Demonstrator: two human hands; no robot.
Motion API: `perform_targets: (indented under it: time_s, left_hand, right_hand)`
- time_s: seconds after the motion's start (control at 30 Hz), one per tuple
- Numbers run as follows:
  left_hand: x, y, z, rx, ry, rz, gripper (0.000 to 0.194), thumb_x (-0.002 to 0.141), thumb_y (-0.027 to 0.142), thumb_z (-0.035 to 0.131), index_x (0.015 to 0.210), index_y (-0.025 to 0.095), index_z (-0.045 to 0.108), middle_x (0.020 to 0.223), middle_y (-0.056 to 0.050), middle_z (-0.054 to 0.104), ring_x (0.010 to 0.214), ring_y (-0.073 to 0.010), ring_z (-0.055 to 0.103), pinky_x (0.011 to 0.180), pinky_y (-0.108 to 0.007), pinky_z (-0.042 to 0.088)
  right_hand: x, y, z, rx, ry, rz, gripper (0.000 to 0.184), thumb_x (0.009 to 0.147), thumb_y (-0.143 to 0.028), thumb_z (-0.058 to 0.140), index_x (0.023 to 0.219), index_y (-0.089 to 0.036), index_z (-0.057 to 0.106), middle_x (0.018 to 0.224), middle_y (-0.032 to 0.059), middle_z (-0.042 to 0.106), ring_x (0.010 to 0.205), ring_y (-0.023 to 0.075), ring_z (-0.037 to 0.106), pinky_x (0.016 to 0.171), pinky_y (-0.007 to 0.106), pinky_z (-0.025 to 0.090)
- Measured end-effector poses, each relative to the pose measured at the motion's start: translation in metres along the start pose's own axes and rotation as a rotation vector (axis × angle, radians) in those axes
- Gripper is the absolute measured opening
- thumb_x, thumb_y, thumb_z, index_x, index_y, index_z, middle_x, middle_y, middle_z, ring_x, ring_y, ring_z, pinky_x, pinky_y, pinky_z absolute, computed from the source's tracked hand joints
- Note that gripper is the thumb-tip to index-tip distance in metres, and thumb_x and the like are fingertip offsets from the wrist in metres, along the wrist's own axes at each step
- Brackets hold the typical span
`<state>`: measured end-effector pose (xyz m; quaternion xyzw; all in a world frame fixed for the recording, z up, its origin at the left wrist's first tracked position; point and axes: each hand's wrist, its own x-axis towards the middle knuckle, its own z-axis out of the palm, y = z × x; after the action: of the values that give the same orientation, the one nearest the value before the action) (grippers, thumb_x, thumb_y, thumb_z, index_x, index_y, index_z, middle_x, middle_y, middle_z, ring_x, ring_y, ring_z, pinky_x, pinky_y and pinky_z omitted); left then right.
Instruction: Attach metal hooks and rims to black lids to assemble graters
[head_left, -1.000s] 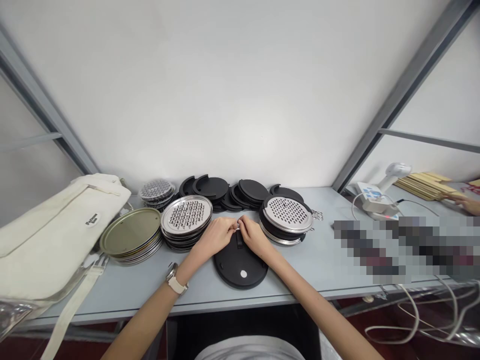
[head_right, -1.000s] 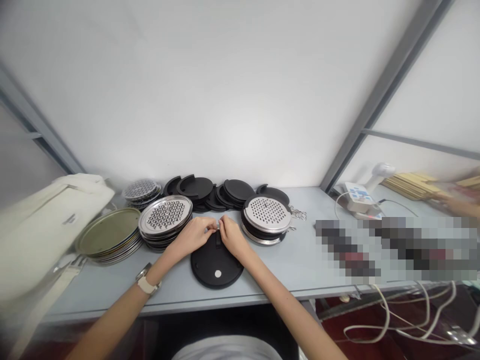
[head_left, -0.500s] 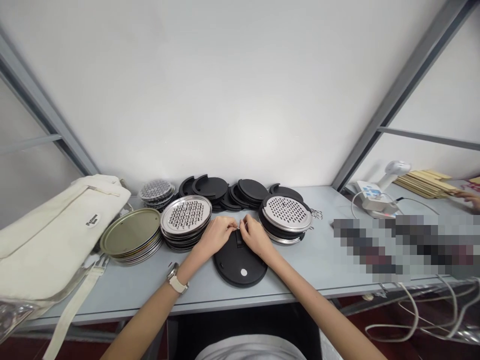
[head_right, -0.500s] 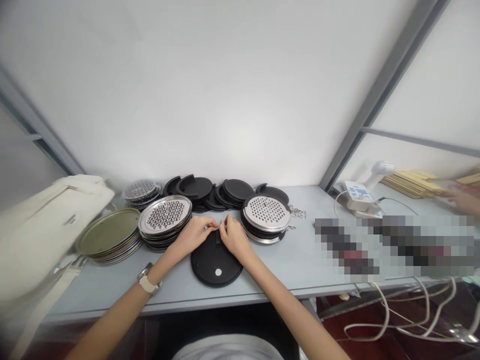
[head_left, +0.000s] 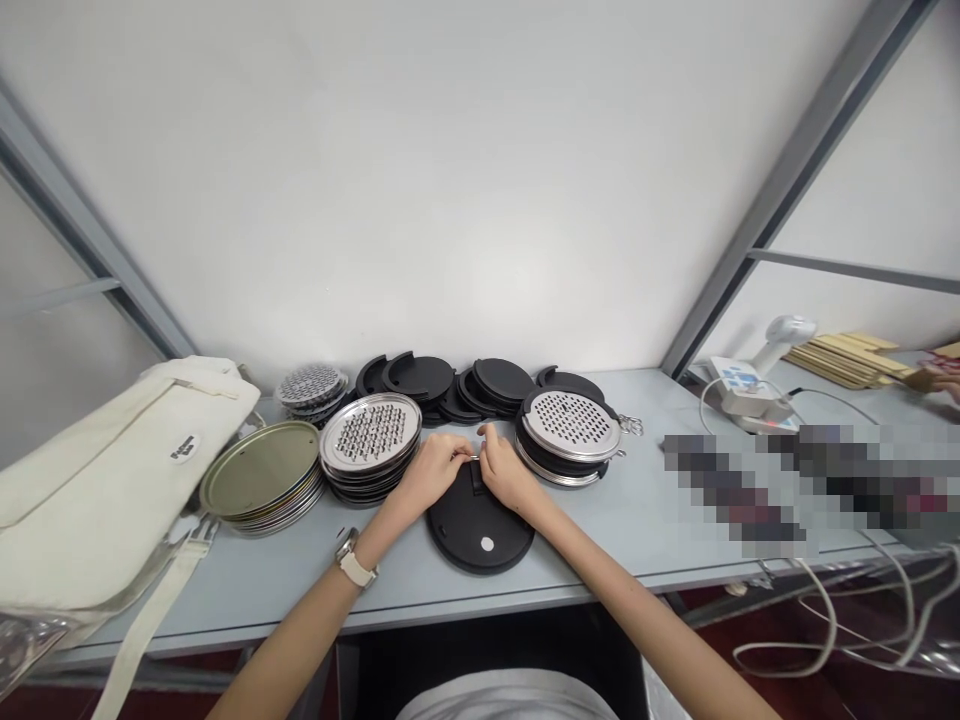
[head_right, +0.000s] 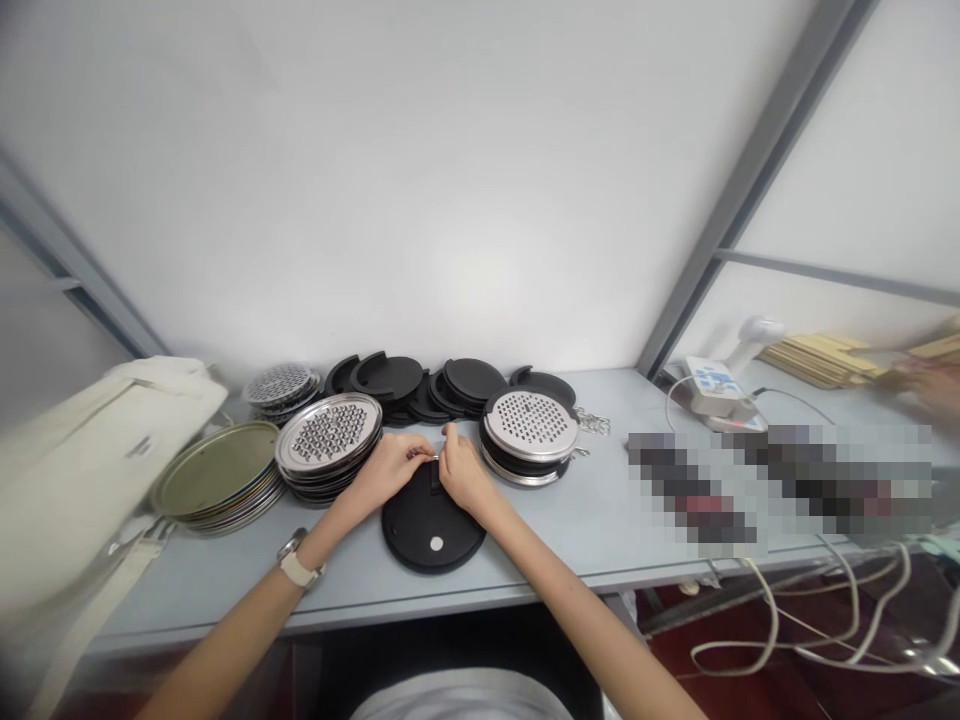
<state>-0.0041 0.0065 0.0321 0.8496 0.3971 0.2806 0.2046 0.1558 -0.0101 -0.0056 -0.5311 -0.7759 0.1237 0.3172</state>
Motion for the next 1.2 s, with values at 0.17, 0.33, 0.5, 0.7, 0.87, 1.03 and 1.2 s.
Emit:
perform_targets:
  time_s: [0.17,0.33,0.5,0.7,0.87,1.03,1.2]
  left_hand:
    - [0.0004,0.0009,0.0003,-0.033,0.002,0.001,0.023,0.08,0.002,0.053,0.078,0.016,0.072,0.081,-0.003,0.074,0.077,-0.0171,0.066,0.075,-0.025,0.046]
    - [0.001,0.0005,0.0003,-0.052,0.002,-0.012,0.024,0.08,0.004,0.053,0.078,0.016,0.073,0.081,-0.003,0.074,0.077,-0.0174,0.067,0.076,-0.026,0.047]
    - [0.0012,0.002,-0.0009,-0.068,0.002,-0.014,0.024,0.08,0.003,0.054,0.079,0.016,0.074,0.083,-0.003,0.075,0.078,-0.0169,0.068,0.075,-0.026,0.047]
    - [0.0019,0.0017,-0.0006,-0.065,0.004,-0.024,0.022,0.081,0.004,0.056,0.078,0.017,0.073,0.081,-0.002,0.075,0.076,-0.0167,0.068,0.074,-0.025,0.047]
    - [0.0012,-0.0008,0.0008,-0.047,0.005,-0.028,0.021,0.081,0.004,0.056,0.08,0.016,0.073,0.082,-0.003,0.075,0.077,-0.0176,0.068,0.073,-0.026,0.047]
    - [-0.0004,-0.0014,0.0009,-0.022,-0.003,-0.023,0.021,0.082,0.006,0.054,0.075,0.016,0.072,0.078,-0.003,0.074,0.072,-0.0173,0.067,0.069,-0.025,0.044]
    - [-0.0007,-0.0013,0.0005,0.007,-0.009,-0.008,0.025,0.083,0.006,0.052,0.067,0.015,0.069,0.069,-0.003,0.071,0.066,-0.0163,0.063,0.065,-0.024,0.041]
  right_hand:
    - [-0.0002,0.0009,0.0002,0.003,-0.01,-0.008,0.028,0.089,-0.005,0.028,0.114,-0.011,0.041,0.103,0.0181,0.061,0.097,0.0249,0.059,0.085,0.038,0.047]
    - [-0.0003,0.0015,0.0001,0.01,-0.014,-0.011,0.029,0.088,-0.004,0.029,0.113,-0.012,0.04,0.105,0.0176,0.061,0.098,0.0248,0.058,0.085,0.039,0.047]
    - [0.0,0.0023,0.0008,0.01,-0.021,-0.013,0.031,0.087,-0.002,0.03,0.113,-0.013,0.04,0.105,0.0171,0.061,0.1,0.0246,0.058,0.085,0.038,0.046]
    - [-0.0004,0.0027,0.0009,0.002,-0.013,-0.007,0.027,0.088,-0.004,0.029,0.111,-0.012,0.042,0.102,0.017,0.061,0.098,0.0248,0.058,0.086,0.038,0.046]
    - [-0.0002,0.0002,-0.0019,0.002,0.014,0.015,0.018,0.094,-0.012,0.028,0.102,-0.016,0.044,0.093,0.013,0.063,0.089,0.024,0.061,0.08,0.036,0.046]
    - [0.0,-0.0033,-0.0034,-0.002,0.029,0.053,0.018,0.1,-0.027,0.029,0.1,-0.017,0.045,0.086,0.0105,0.063,0.083,0.0239,0.062,0.077,0.034,0.046]
    - [-0.0003,-0.0027,-0.0022,-0.003,0.018,0.054,0.018,0.099,-0.029,0.035,0.105,-0.015,0.046,0.096,0.0138,0.065,0.091,0.0248,0.062,0.082,0.034,0.045]
